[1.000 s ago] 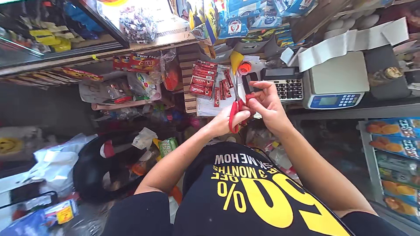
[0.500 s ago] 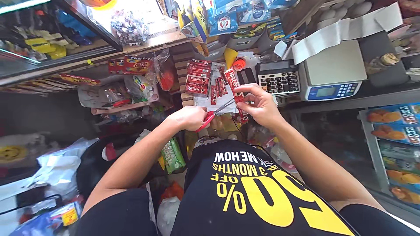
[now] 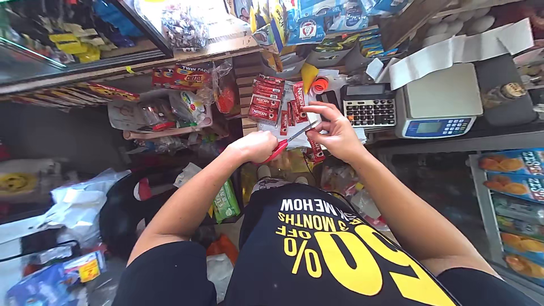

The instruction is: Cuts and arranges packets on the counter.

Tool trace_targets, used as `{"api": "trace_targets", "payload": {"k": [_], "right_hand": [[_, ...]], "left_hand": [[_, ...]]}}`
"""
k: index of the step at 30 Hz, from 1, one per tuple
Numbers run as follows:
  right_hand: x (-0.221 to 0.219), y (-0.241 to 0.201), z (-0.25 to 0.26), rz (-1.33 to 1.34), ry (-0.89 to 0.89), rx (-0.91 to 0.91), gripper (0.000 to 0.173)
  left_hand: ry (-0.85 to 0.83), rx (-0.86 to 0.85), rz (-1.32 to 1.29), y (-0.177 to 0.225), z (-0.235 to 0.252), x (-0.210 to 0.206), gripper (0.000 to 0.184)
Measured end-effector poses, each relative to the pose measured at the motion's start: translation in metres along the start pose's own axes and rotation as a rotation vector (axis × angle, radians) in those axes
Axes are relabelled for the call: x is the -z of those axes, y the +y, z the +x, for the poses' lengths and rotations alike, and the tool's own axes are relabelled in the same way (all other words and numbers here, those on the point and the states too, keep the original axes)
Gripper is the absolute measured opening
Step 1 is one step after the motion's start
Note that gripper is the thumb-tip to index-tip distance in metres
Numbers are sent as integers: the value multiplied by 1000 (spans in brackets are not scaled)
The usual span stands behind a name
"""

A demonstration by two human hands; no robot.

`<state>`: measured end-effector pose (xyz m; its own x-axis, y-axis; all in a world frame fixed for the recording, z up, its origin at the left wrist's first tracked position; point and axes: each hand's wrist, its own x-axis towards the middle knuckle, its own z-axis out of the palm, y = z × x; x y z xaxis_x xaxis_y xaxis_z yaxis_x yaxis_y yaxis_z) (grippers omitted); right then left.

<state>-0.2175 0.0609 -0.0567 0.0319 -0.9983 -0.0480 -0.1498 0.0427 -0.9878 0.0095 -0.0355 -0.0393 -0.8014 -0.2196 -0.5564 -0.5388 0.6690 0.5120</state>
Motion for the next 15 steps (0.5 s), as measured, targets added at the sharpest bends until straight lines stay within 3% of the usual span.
{"api": "trace_targets", "payload": {"k": [2, 4, 5, 7, 10, 13, 15], "right_hand": [[0, 0, -2, 52, 71, -46, 60], [-2, 0, -6, 127, 121, -44, 58], [-2, 0, -10, 166, 139, -34, 57], [1, -1, -19, 234, 138, -5, 56], [10, 1, -32, 195, -1, 44, 68], [4, 4, -40, 170, 80, 74, 53], [4, 3, -39, 195, 160, 79, 43]], "left_hand": [[148, -143, -373, 2, 5, -19, 32], [309, -288, -751, 22, 17, -40, 45], [385, -317, -889, 35, 23, -45, 37], [490, -315, -1051, 53, 29, -42, 31], [547, -345, -1258, 56, 22, -20, 30], [534, -433, -1217, 42, 13, -3, 41], [492, -351, -886, 23, 1, 3, 38]]}}
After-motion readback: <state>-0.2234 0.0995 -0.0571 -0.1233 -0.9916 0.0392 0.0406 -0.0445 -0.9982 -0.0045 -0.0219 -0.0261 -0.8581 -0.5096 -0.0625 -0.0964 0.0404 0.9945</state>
